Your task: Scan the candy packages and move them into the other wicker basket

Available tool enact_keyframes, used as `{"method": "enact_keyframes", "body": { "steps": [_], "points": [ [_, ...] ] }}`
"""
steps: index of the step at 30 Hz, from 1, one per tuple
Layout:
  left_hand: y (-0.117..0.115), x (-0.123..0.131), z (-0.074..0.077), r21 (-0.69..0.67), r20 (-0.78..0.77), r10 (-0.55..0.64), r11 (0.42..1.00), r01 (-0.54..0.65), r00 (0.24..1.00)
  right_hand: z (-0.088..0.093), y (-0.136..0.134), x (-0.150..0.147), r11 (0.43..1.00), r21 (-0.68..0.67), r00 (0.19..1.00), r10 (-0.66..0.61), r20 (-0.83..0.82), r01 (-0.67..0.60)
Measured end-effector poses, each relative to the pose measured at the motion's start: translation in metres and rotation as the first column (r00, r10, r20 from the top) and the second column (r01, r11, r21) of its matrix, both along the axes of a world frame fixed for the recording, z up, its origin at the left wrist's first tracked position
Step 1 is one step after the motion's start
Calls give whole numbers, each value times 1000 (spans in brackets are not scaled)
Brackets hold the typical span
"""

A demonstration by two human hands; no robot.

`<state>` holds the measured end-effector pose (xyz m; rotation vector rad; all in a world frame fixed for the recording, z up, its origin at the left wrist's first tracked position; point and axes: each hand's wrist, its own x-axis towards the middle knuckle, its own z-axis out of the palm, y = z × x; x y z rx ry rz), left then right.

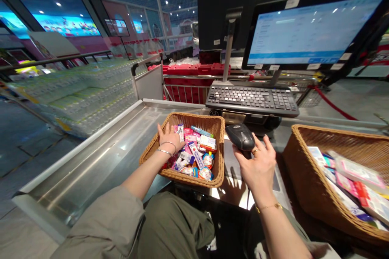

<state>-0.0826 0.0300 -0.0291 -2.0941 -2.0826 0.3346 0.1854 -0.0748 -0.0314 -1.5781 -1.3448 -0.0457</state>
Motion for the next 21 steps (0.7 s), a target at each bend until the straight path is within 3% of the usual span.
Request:
{"method": "enact_keyframes", "body": {
  "steps": [7, 13, 21],
  "points": [
    [15, 16, -3, -56, -20, 116, 992, -117, 993, 1, 0, 2, 1000, 5, 1000, -4, -14, 4],
    [20, 13, -8, -92, 36, 180, 980, -176, 983, 2, -1, 4, 1000, 12, 1000, 3, -19, -3],
    [18, 10, -9, -6, 83, 165, 986, -165, 983, 2, -4, 6, 1000, 16, 1000, 6, -21, -5]
  ]
}}
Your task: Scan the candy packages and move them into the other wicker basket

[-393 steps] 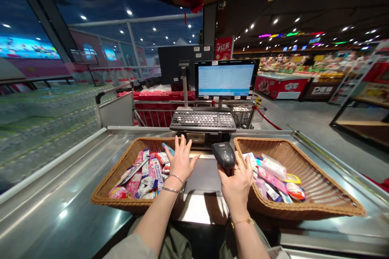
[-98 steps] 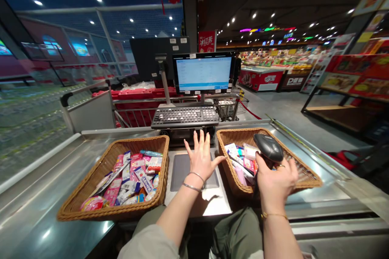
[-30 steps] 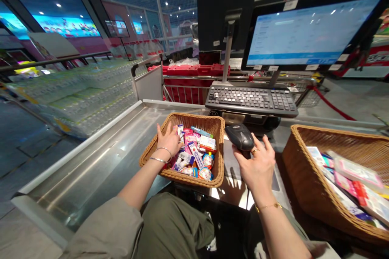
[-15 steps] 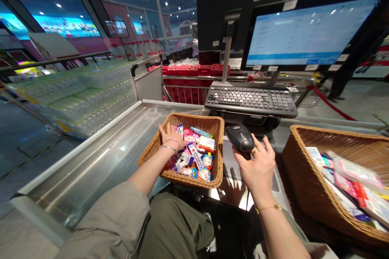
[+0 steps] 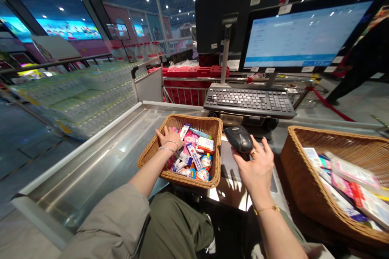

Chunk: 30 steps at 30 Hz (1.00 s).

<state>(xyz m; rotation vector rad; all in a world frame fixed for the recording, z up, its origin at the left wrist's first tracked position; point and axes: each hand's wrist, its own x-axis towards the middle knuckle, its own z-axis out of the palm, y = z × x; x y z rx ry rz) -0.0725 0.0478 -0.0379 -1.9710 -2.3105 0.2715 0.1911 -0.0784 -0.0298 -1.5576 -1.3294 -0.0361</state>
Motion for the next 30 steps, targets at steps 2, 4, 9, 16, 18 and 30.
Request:
{"method": "enact_keyframes", "body": {
  "steps": [2, 4, 9, 16, 18, 30],
  "points": [
    [-1, 1, 3, 21, 0, -7, 1000, 7, 1000, -1, 0, 1, 1000, 2, 1000, -6, -2, 6],
    [-2, 1, 7, 54, 16, -13, 998, 12, 1000, -1, 0, 1, 1000, 7, 1000, -13, -5, 13],
    [-10, 8, 19, 124, 112, -174, 979, 160, 978, -1, 1, 1, 1000, 18, 1000, -19, -9, 19],
    [-32, 28, 36, 305, 93, -367, 895, 325, 925, 0, 0, 2, 1000, 19, 1000, -13, 1, 13],
    [-37, 32, 39, 364, 84, -435, 851, 379, 896, 0, 0, 2, 1000, 18, 1000, -13, -7, 13],
    [-57, 63, 42, 604, 49, -613, 647, 466, 788, -1, -4, 10, 999, 29, 1000, -16, -24, 16]
  ]
}}
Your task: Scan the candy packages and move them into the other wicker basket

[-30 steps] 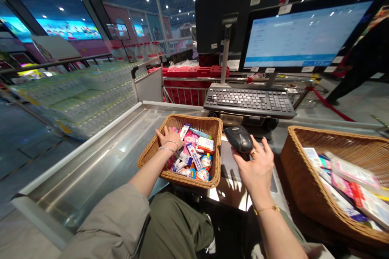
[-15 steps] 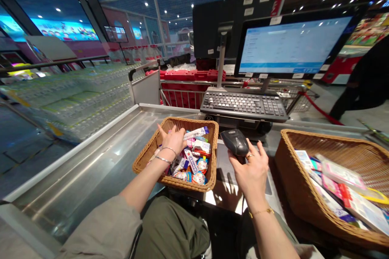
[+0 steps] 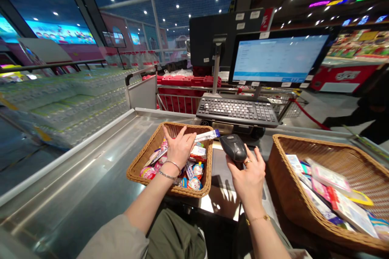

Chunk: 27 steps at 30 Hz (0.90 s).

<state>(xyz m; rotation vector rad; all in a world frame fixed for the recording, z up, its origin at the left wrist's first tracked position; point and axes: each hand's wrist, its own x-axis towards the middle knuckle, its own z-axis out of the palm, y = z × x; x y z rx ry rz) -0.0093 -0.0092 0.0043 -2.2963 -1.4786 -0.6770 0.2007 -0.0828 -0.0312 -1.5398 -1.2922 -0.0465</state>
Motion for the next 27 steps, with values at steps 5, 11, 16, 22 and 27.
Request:
{"method": "enact_keyframes", "body": {
  "steps": [5, 11, 16, 22, 27],
  "points": [
    [2, 7, -9, 26, 20, -57, 998, 57, 998, -2, -1, 4, 1000, 7, 1000, -14, -7, 14],
    [4, 18, -17, 169, 25, -106, 981, 101, 994, -2, -3, 12, 999, 42, 1000, -26, 5, 26],
    [2, 34, -13, 243, 39, -98, 966, 86, 994, 1, -9, 19, 997, 61, 998, -39, 42, 36],
    [2, 53, -8, 321, 99, -92, 946, 56, 991, 4, -15, 27, 992, 98, 994, -90, 69, 83],
    [4, 67, -5, 358, 135, -113, 932, 58, 984, 8, -19, 34, 986, 124, 989, -125, 84, 114]
  ]
}}
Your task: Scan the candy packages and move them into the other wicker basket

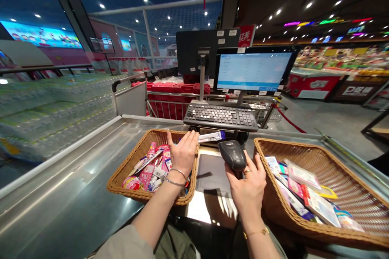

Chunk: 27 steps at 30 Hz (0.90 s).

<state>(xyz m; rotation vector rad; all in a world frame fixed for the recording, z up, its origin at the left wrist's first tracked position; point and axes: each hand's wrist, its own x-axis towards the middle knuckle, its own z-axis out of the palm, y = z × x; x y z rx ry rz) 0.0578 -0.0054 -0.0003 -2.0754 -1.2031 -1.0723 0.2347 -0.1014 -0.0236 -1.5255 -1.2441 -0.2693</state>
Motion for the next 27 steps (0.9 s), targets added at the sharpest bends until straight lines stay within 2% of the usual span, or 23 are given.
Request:
{"method": "enact_keyframes", "body": {
  "steps": [15, 27],
  "points": [
    [2, 39, 8, -23, 49, -72, 997, 73, 996, 4, -8, 20, 998, 62, 997, -29, 73, 24],
    [3, 47, 7, -17, 49, -92, 996, 93, 995, 5, -13, 22, 1000, 6, 997, -14, 78, 14]
  ]
}}
